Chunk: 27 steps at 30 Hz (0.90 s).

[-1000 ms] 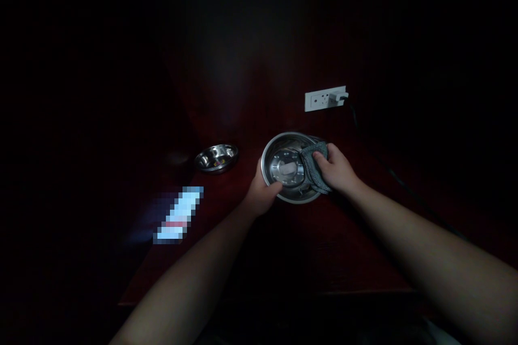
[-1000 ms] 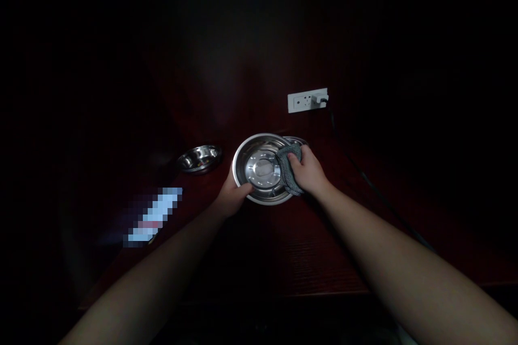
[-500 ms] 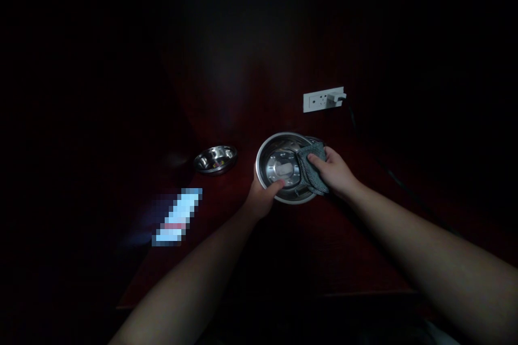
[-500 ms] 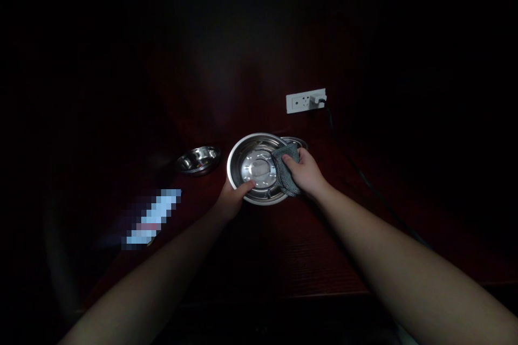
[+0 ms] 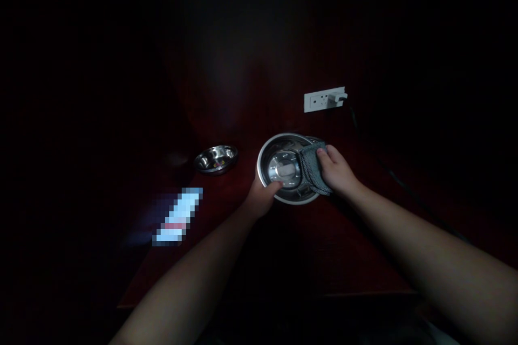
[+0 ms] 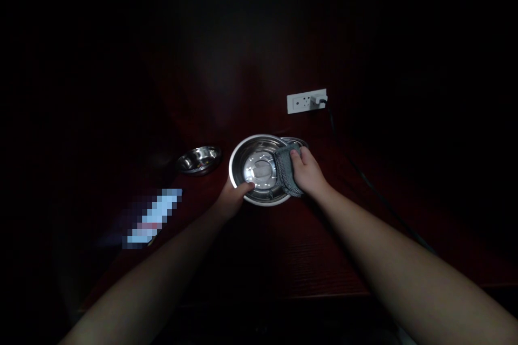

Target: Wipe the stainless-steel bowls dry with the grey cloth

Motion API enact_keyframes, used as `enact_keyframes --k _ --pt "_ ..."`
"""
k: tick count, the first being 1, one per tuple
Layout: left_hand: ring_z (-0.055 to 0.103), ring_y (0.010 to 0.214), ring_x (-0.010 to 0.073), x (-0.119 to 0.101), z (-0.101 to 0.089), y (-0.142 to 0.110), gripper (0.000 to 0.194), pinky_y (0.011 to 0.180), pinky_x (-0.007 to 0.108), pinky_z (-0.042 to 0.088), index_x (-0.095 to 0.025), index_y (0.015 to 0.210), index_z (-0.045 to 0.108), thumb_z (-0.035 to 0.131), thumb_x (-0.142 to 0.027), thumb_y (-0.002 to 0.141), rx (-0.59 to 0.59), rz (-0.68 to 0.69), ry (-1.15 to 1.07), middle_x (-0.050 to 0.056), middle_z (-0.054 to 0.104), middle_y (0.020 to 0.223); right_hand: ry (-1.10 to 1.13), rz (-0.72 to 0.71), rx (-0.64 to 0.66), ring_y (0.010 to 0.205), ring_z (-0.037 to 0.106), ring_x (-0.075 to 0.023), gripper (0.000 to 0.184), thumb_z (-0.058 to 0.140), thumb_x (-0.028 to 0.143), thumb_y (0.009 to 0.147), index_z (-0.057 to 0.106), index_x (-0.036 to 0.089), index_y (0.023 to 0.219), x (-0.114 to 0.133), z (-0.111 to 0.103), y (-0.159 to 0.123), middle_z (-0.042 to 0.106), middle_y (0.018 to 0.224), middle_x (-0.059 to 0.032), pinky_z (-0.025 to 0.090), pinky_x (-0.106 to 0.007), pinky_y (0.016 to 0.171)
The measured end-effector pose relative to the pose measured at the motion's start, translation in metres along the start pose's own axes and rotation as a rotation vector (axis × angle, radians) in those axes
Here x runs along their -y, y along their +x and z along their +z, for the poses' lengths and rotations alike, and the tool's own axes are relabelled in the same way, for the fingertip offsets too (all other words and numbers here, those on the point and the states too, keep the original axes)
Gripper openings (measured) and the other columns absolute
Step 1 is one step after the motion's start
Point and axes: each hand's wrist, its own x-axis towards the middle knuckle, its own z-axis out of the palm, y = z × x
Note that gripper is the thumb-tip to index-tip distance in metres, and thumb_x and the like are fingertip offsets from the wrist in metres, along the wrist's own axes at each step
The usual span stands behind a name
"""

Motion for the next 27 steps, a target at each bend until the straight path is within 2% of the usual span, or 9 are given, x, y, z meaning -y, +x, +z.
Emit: enact_keyframes --k 5,12,21,27 --pt "0.054 0.111 0.0285 0.004 0.000 0.001 0.073 0.095 0.045 0.043 -0.015 0.131 0.035 0.059 -0.012 0.062 0.026 -0.027 -0.031 0.012 0.057 0.122 -0.060 0.042 0.010 0.065 0.049 -0.0178 0.033 0.041 0.055 0.083 0.047 0.023 0.077 0.004 -0.002 0.002 0.050 0.069 -0.0013 0.039 -0.030 0.055" --pt "0.055 0.109 0.0290 0.004 -0.002 0.001 0.070 0.091 0.043 0.047 -0.017 0.126 0.038 0.057 -0.010 0.059 0.022 -0.033 -0.030 0.010 0.058 0.121 -0.087 0.013 -0.001 0.063 0.050 -0.0181 0.028 0.048 0.051 0.080 0.046 0.023 0.078 0.006 -0.001 0.000 0.053 0.070 -0.0016 0.040 -0.032 0.055" --pt "0.060 0.096 0.0268 0.002 -0.003 0.002 0.062 0.083 0.041 0.051 -0.017 0.117 0.047 0.056 -0.007 0.056 -0.023 -0.132 -0.006 0.006 0.065 0.102 -0.122 0.008 -0.015 0.061 0.049 -0.0175 0.027 0.050 0.050 0.079 0.045 0.023 0.076 0.013 -0.003 -0.001 0.051 0.067 -0.0008 0.040 -0.032 0.056" --pt "0.063 0.086 0.0253 -0.005 -0.002 0.000 0.053 0.081 0.041 0.051 -0.015 0.110 0.054 0.055 -0.008 0.058 0.114 -0.205 -0.044 0.003 0.068 0.083 -0.140 0.008 -0.024 0.063 0.051 -0.0182 0.024 0.050 0.047 0.080 0.046 0.023 0.076 0.017 -0.006 0.000 0.054 0.071 -0.0023 0.042 -0.034 0.061"
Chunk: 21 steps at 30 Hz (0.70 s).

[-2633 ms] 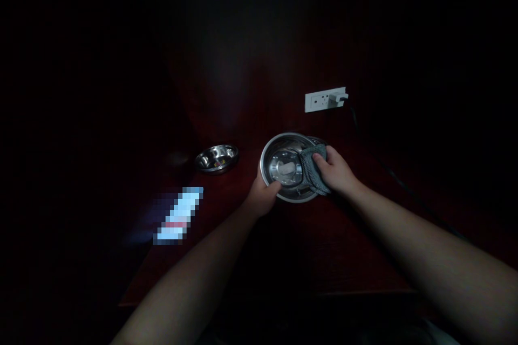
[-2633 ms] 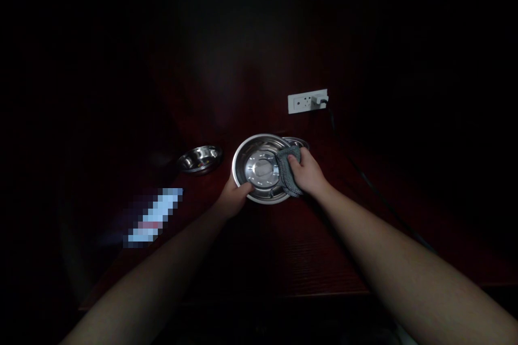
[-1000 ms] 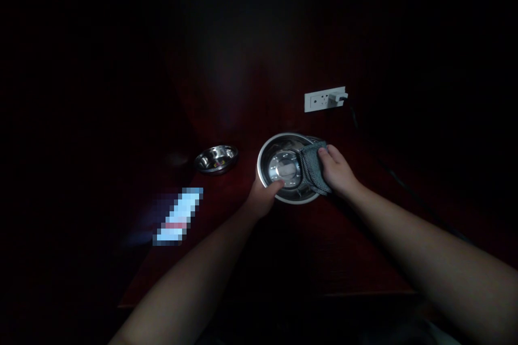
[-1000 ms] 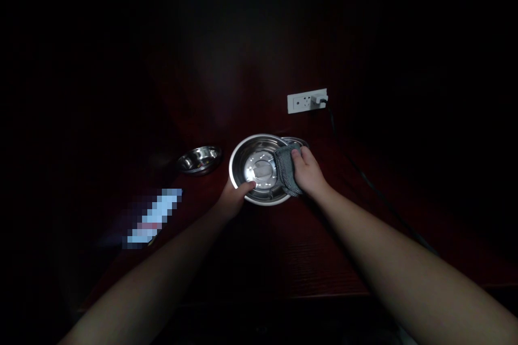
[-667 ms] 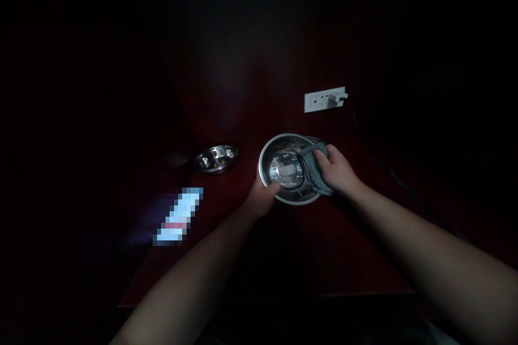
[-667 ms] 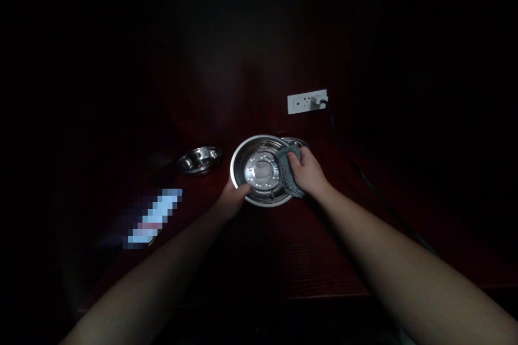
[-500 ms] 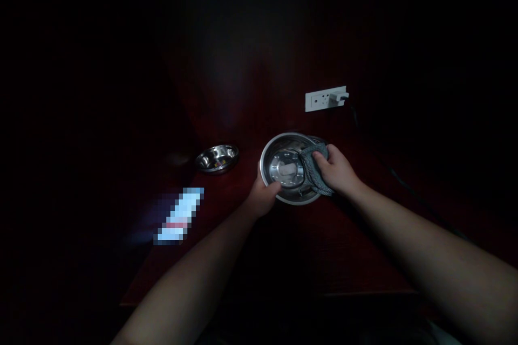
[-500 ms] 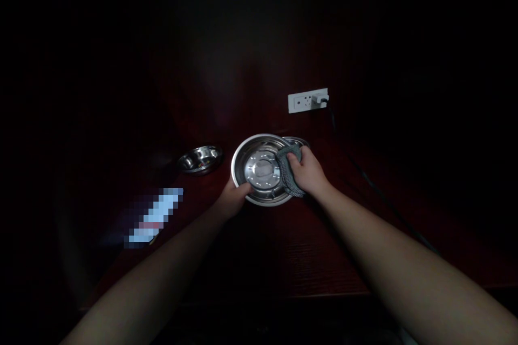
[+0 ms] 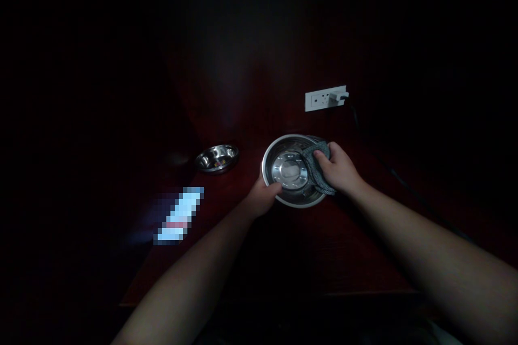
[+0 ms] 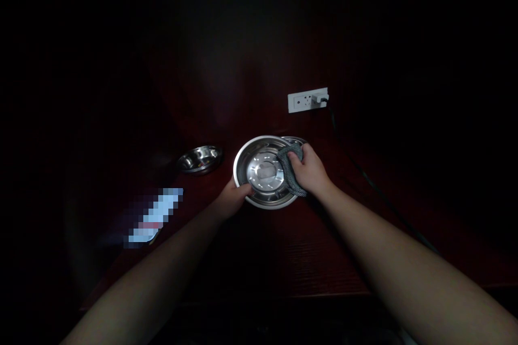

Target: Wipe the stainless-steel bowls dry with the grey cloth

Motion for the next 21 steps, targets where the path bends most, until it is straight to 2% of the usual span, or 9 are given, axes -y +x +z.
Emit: enact_keyframes --k 6,13,17,21 --pt "0.062 0.093 0.0260 0.0005 0.0000 -0.0006 0.055 0.086 0.042 0.049 -0.015 0.113 0.053 0.058 -0.010 0.059 0.040 -0.002 -0.004 0.006 0.068 0.097 -0.026 -0.010 -0.006 0.063 0.051 -0.0174 0.025 0.050 0.046 0.079 0.045 0.022 0.074 0.0023 -0.0014 0.0000 0.054 0.069 -0.0018 0.041 -0.031 0.060" --pt "0.053 0.114 0.0278 0.0060 0.0047 -0.0058 0.071 0.097 0.044 0.041 -0.019 0.132 0.034 0.066 -0.019 0.068 -0.036 0.167 0.037 0.012 0.053 0.128 0.039 0.041 0.015 0.059 0.048 -0.0153 0.027 0.052 0.048 0.078 0.046 0.022 0.075 -0.0009 0.0007 0.0015 0.052 0.066 -0.0001 0.038 -0.029 0.055" --pt "0.051 0.116 0.0266 0.0055 0.0052 -0.0076 0.076 0.100 0.044 0.038 -0.021 0.136 0.028 0.068 -0.025 0.071 -0.011 0.206 0.053 0.012 0.052 0.130 0.156 0.084 0.011 0.057 0.048 -0.0143 0.028 0.053 0.049 0.077 0.047 0.022 0.076 -0.0037 0.0027 0.0023 0.053 0.066 0.0005 0.038 -0.027 0.051" --pt "0.052 0.115 0.0270 0.0077 0.0044 -0.0040 0.067 0.100 0.044 0.038 -0.018 0.132 0.035 0.065 -0.023 0.072 -0.050 0.194 0.075 0.013 0.053 0.127 0.303 0.202 0.044 0.054 0.050 -0.0139 0.026 0.059 0.045 0.073 0.047 0.022 0.078 -0.0010 0.0045 0.0003 0.054 0.065 0.0012 0.039 -0.026 0.047"
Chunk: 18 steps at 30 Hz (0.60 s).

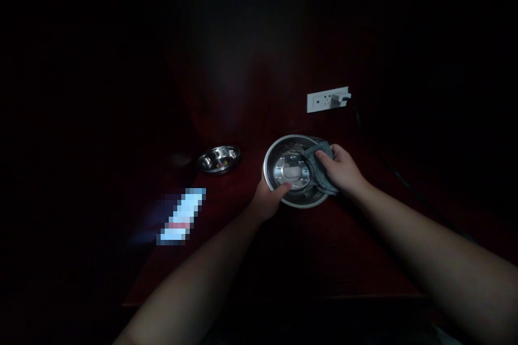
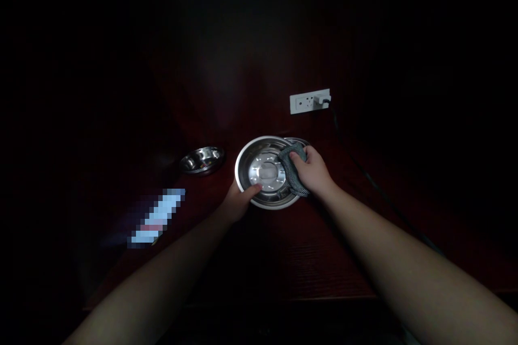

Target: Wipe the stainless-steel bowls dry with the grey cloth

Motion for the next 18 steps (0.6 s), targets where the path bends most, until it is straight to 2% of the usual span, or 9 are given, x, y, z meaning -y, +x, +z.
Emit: enact_keyframes --k 4,12,15,18 --pt "0.051 0.116 0.0267 0.004 0.001 0.004 0.070 0.100 0.043 0.038 -0.018 0.132 0.033 0.064 -0.017 0.069 -0.060 0.029 -0.015 0.012 0.052 0.129 0.235 0.180 0.081 0.057 0.056 -0.0142 0.023 0.064 0.032 0.068 0.049 0.022 0.082 0.007 0.003 -0.005 0.059 0.069 0.0012 0.045 -0.027 0.050" --pt "0.052 0.114 0.0261 0.003 0.001 0.005 0.067 0.101 0.043 0.037 -0.018 0.130 0.037 0.062 -0.016 0.068 -0.080 0.067 -0.028 0.011 0.054 0.127 0.487 0.358 0.188 0.061 0.063 -0.0167 0.024 0.061 0.017 0.066 0.058 0.020 0.089 0.012 0.002 -0.009 0.066 0.071 -0.0016 0.052 -0.030 0.057" --pt "0.052 0.114 0.0268 0.001 0.000 0.004 0.070 0.100 0.043 0.038 -0.018 0.131 0.036 0.063 -0.016 0.066 -0.077 0.058 -0.022 0.011 0.055 0.126 0.464 0.375 0.192 0.062 0.064 -0.0179 0.022 0.061 0.018 0.069 0.060 0.018 0.091 0.010 0.005 -0.010 0.067 0.073 -0.0038 0.053 -0.031 0.059" --pt "0.053 0.114 0.0270 0.000 0.000 0.003 0.068 0.099 0.043 0.039 -0.018 0.130 0.037 0.063 -0.017 0.067 -0.092 0.031 -0.008 0.011 0.056 0.124 0.353 0.312 0.167 0.064 0.064 -0.0179 0.020 0.062 0.023 0.071 0.061 0.018 0.090 0.008 0.005 -0.010 0.068 0.076 -0.0050 0.053 -0.032 0.062"
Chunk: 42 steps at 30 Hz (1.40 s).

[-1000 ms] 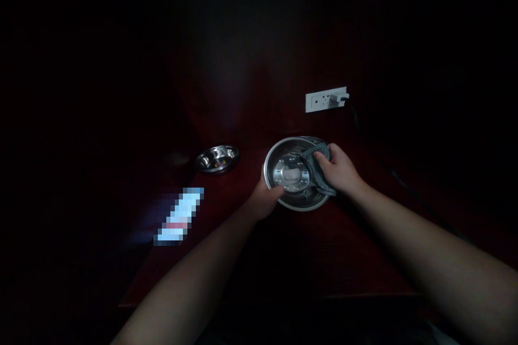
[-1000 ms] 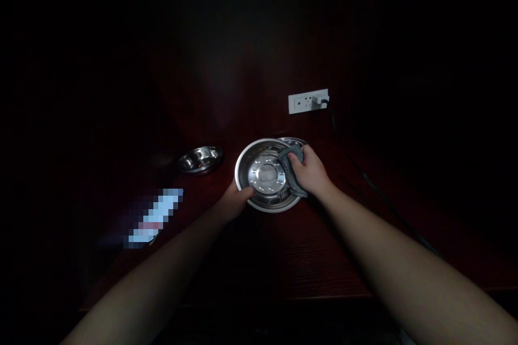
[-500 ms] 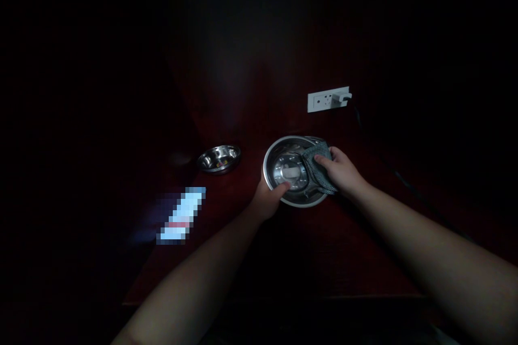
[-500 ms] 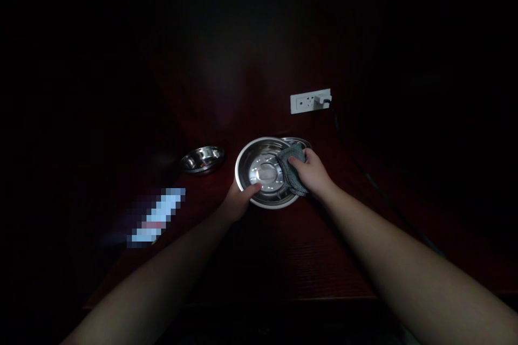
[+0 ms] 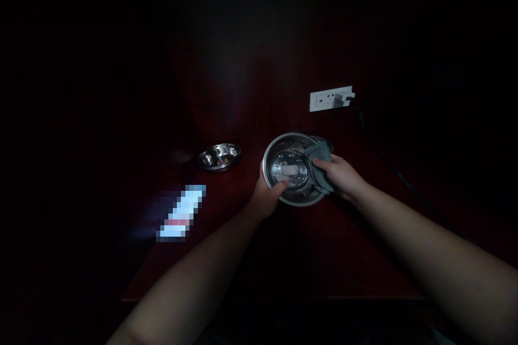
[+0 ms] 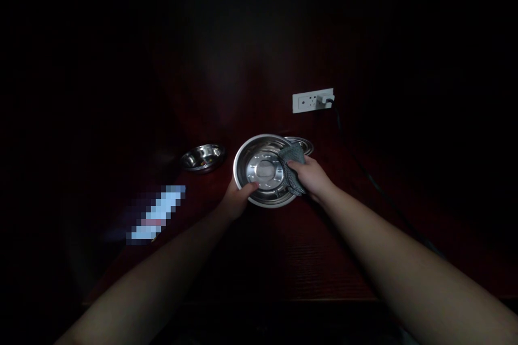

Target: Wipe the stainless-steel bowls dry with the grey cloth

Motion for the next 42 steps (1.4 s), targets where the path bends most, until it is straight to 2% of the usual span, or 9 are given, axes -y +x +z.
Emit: enact_keyframes --k 6,12,42 --pt "0.053 0.113 0.0272 0.0029 -0.0019 0.0009 0.068 0.099 0.043 0.040 -0.017 0.130 0.038 0.062 -0.018 0.066 -0.028 -0.005 0.032 0.011 0.056 0.123 -0.278 -0.161 0.005 0.075 0.065 -0.0197 0.026 0.063 0.032 0.073 0.062 0.017 0.095 -0.0021 -0.0068 0.0046 0.069 0.089 -0.0066 0.053 -0.035 0.071" --pt "0.052 0.114 0.0281 0.0019 -0.0013 0.0009 0.068 0.099 0.044 0.039 -0.017 0.128 0.040 0.064 -0.018 0.064 -0.025 0.003 0.019 0.011 0.056 0.123 -0.328 -0.270 -0.043 0.079 0.065 -0.0202 0.028 0.061 0.034 0.073 0.061 0.017 0.096 -0.0062 -0.0066 0.0074 0.068 0.091 -0.0064 0.051 -0.037 0.075" --pt "0.049 0.119 0.0279 0.0008 -0.0022 0.0016 0.071 0.103 0.045 0.036 -0.017 0.133 0.035 0.064 -0.019 0.068 0.031 -0.015 -0.004 0.012 0.050 0.132 -0.355 -0.285 -0.042 0.081 0.063 -0.0204 0.030 0.061 0.036 0.072 0.060 0.017 0.095 -0.0045 -0.0064 0.0072 0.067 0.093 -0.0074 0.049 -0.037 0.076"
